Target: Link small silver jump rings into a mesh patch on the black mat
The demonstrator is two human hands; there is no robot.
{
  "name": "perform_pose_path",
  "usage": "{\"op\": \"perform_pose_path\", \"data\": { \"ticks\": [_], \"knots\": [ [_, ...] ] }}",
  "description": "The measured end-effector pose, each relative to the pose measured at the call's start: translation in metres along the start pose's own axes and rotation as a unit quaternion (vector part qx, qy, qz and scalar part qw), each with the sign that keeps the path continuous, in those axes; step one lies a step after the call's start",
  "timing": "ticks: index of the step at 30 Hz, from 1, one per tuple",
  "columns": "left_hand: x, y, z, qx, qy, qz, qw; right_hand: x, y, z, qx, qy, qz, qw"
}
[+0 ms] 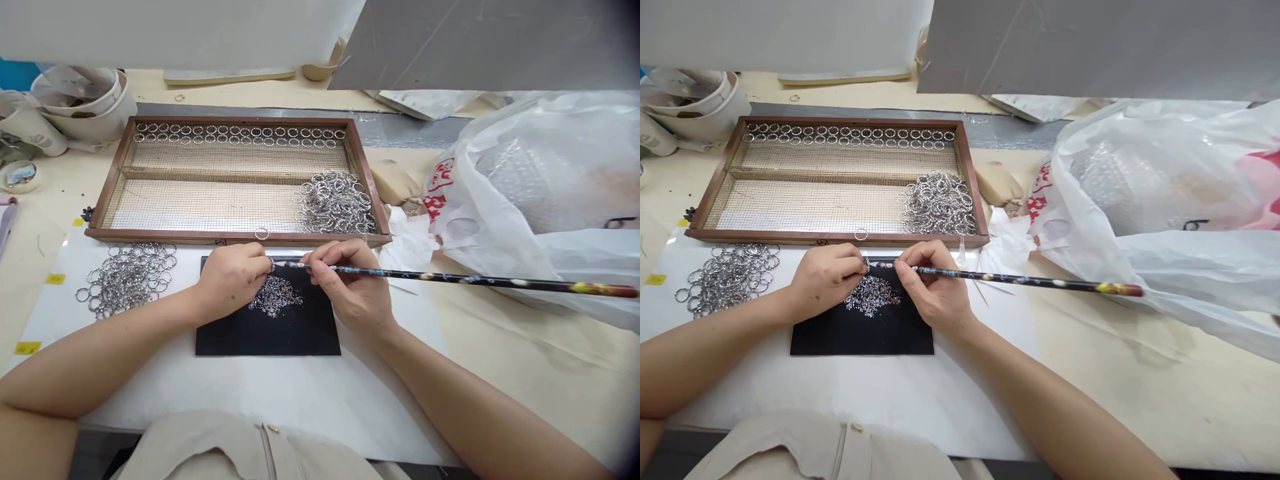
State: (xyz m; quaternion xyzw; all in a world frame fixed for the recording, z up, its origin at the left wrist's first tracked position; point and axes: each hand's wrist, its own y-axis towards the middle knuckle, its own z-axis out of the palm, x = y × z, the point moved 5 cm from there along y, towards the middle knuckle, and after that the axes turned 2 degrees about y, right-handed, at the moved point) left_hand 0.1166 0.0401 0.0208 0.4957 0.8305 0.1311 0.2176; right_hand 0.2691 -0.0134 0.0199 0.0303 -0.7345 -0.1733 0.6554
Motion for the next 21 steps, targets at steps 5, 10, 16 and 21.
{"op": "perform_pose_path", "data": {
  "ticks": [5, 10, 16, 21],
  "knots": [
    [0.0001, -0.0001, 0.0001, 0.004, -0.002, -0.002, 1.000, 0.0005, 0.0004, 0.0008, 0.006, 0.006, -0.001, 1.000],
    [-0.0006, 0.0003, -0.0001, 0.000, -0.002, 0.002, 1.000, 0.0009, 0.0000, 0.0010, 0.008, 0.006, -0.004, 1.000],
    [-0.0007, 0.0001, -0.0001, -0.001, -0.006, 0.002, 1.000, -0.0012, -0.0005, 0.0001, 0.006, 0.000, -0.011, 1.000],
    [-0.0006, 0.0002, -0.0003, -0.001, -0.009, 0.002, 1.000, -0.0006, -0.0002, 0.0002, 0.004, 0.010, -0.023, 1.000]
  ]
}}
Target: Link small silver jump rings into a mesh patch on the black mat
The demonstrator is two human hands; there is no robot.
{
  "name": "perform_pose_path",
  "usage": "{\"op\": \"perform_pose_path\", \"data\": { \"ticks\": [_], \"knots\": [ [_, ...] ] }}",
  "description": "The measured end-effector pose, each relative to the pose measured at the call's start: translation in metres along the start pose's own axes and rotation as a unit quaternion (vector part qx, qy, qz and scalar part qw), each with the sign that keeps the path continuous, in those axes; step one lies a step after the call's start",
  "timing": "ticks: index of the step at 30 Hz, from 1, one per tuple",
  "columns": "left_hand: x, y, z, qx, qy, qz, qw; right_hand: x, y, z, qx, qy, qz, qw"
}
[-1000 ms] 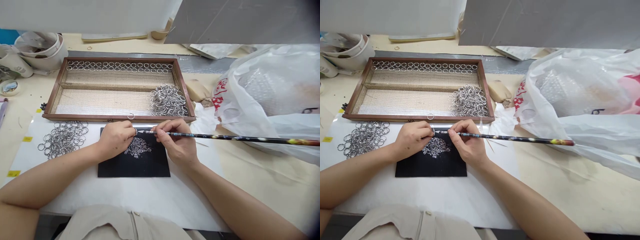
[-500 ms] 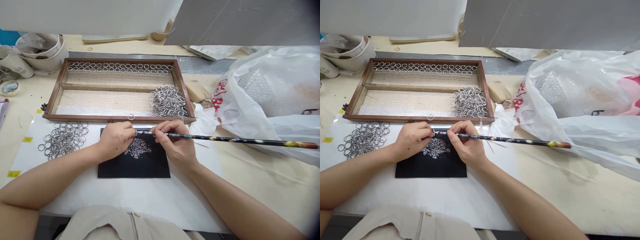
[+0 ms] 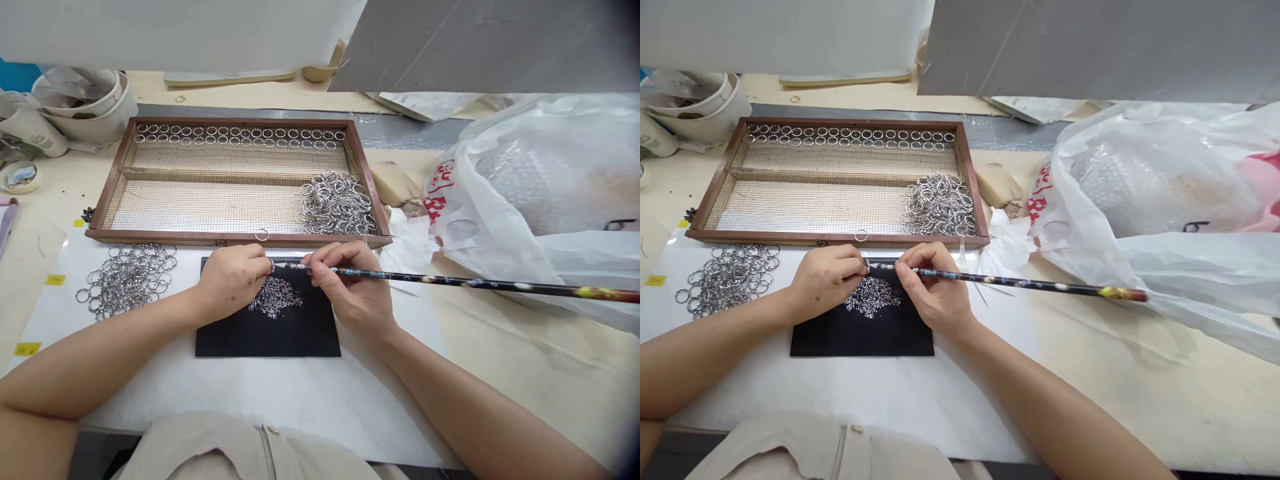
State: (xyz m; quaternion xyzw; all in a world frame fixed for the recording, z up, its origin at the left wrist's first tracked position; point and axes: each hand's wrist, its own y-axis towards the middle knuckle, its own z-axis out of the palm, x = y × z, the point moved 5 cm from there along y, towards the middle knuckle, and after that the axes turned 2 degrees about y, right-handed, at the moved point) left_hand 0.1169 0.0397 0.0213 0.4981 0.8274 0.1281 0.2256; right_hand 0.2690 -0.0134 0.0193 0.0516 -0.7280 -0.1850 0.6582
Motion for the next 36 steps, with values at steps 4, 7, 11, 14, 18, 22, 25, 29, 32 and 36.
{"op": "perform_pose_path", "data": {
  "ticks": [4, 7, 11, 14, 18, 22, 25, 29, 32, 36],
  "knots": [
    [0.000, 0.000, 0.000, 0.001, 0.000, -0.001, 1.000, 0.001, 0.001, 0.001, 0.003, -0.002, 0.000, 1.000],
    [0.000, -0.001, 0.000, 0.002, 0.001, 0.001, 1.000, 0.002, 0.000, 0.000, 0.004, -0.003, -0.001, 1.000],
    [0.000, -0.001, 0.001, -0.001, 0.003, 0.000, 1.000, -0.001, -0.001, -0.002, -0.002, 0.003, 0.012, 1.000],
    [0.001, 0.000, 0.001, 0.000, 0.003, -0.002, 1.000, -0.004, -0.002, -0.004, -0.013, -0.003, 0.042, 0.999],
    [0.002, 0.001, 0.000, -0.002, -0.005, -0.011, 1.000, -0.009, -0.003, -0.006, -0.006, -0.043, 0.093, 0.995],
    [0.003, 0.001, 0.000, 0.001, -0.022, -0.021, 1.000, -0.011, -0.004, -0.004, 0.011, -0.084, 0.131, 0.988],
    [0.004, 0.001, -0.001, 0.000, -0.023, -0.025, 0.999, -0.012, -0.004, -0.004, 0.010, -0.101, 0.144, 0.984],
    [0.004, 0.001, -0.001, 0.000, -0.023, -0.026, 0.999, -0.012, -0.004, -0.002, 0.016, -0.110, 0.148, 0.983],
    [0.004, 0.001, 0.000, 0.001, -0.024, -0.026, 0.999, -0.011, -0.004, -0.001, 0.019, -0.112, 0.145, 0.983],
    [0.003, 0.001, -0.001, 0.000, -0.024, -0.024, 0.999, -0.011, -0.004, -0.001, 0.022, -0.110, 0.139, 0.984]
  ]
}}
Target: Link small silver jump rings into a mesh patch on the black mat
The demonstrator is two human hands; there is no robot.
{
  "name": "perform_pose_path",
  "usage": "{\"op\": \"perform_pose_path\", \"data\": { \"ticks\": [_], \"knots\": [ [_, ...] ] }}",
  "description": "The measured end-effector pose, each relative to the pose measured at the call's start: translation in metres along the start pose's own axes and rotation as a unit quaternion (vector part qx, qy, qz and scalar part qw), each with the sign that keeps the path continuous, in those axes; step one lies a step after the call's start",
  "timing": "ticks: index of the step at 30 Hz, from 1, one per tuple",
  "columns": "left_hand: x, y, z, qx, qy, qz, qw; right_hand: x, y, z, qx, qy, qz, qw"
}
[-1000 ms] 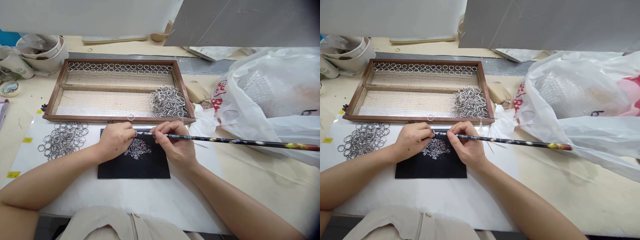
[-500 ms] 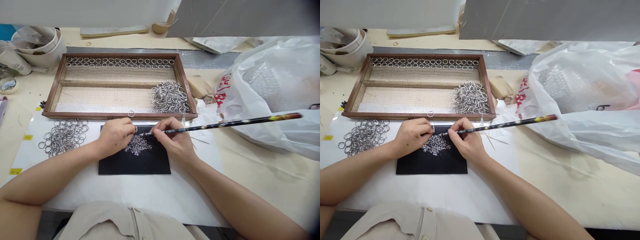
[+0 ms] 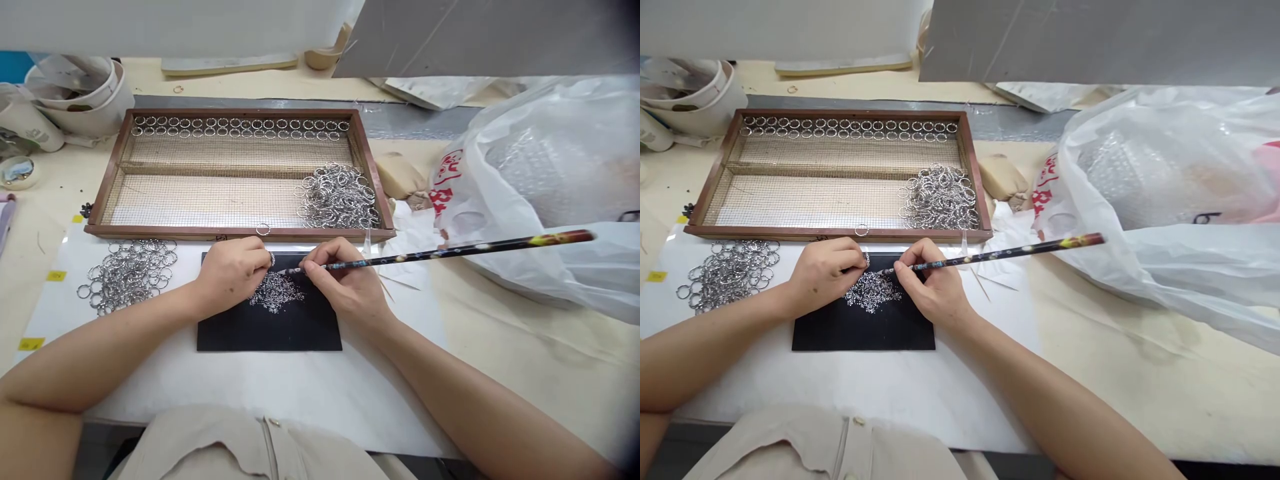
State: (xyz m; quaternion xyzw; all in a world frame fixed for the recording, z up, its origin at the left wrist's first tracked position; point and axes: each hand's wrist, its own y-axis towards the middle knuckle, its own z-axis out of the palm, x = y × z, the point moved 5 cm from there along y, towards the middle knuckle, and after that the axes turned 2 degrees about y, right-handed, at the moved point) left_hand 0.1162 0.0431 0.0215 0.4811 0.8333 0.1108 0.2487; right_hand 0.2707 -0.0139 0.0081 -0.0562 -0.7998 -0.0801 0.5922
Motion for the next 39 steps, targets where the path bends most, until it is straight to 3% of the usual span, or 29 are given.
{"op": "perform_pose_path", "data": {
  "ticks": [10, 39],
  "knots": [
    [-0.002, -0.002, 0.000, 0.008, 0.024, 0.026, 0.999, 0.009, 0.000, -0.006, -0.032, 0.123, -0.102, 0.987],
    [-0.005, -0.002, 0.001, 0.010, 0.045, 0.042, 0.998, 0.014, 0.001, -0.001, -0.021, 0.082, -0.119, 0.989]
  ]
}}
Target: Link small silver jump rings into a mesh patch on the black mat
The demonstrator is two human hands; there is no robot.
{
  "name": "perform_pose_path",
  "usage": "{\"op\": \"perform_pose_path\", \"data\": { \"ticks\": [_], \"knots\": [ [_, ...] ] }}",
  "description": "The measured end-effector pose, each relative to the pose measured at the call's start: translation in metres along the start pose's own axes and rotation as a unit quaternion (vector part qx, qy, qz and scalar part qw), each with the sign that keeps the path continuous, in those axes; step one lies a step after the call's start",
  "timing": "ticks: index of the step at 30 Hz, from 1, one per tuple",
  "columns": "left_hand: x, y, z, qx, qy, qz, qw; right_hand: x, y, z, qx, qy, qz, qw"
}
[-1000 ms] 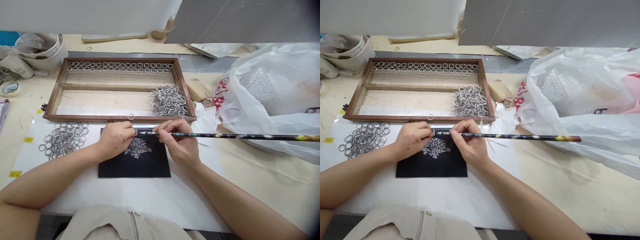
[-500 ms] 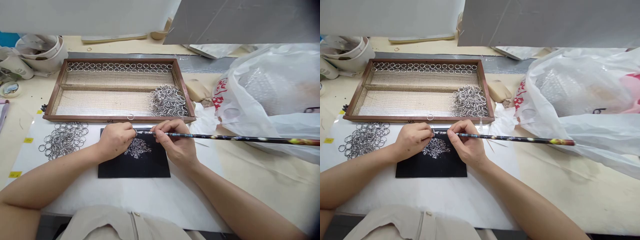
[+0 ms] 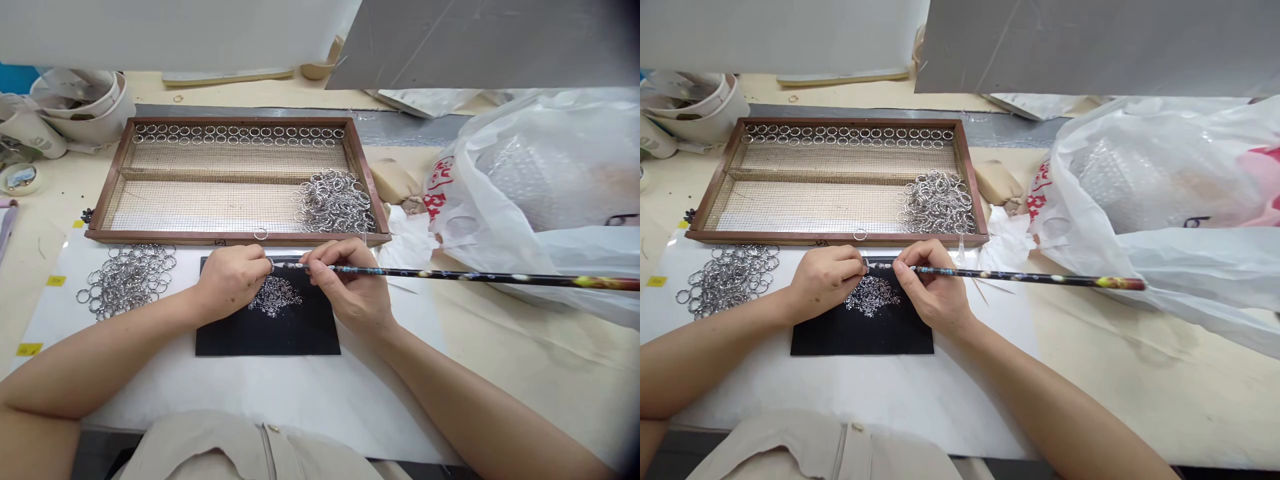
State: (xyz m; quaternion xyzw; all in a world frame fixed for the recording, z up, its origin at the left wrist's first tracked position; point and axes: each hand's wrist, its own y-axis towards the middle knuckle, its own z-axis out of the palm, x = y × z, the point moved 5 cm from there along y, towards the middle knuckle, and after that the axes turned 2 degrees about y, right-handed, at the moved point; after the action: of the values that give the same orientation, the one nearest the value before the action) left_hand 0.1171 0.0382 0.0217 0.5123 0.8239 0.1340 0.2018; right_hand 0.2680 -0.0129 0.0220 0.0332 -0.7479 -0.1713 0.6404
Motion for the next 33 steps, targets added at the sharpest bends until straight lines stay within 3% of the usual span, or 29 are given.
{"op": "perform_pose_path", "data": {
  "ticks": [15, 33],
  "knots": [
    [0.0001, -0.0005, -0.0006, -0.007, 0.003, -0.003, 1.000, -0.0049, -0.0024, -0.0058, -0.025, 0.025, 0.032, 0.999],
    [-0.0004, 0.0005, -0.0002, -0.002, 0.001, -0.001, 1.000, 0.0024, 0.0004, 0.0010, 0.005, 0.018, -0.011, 1.000]
  ]
}}
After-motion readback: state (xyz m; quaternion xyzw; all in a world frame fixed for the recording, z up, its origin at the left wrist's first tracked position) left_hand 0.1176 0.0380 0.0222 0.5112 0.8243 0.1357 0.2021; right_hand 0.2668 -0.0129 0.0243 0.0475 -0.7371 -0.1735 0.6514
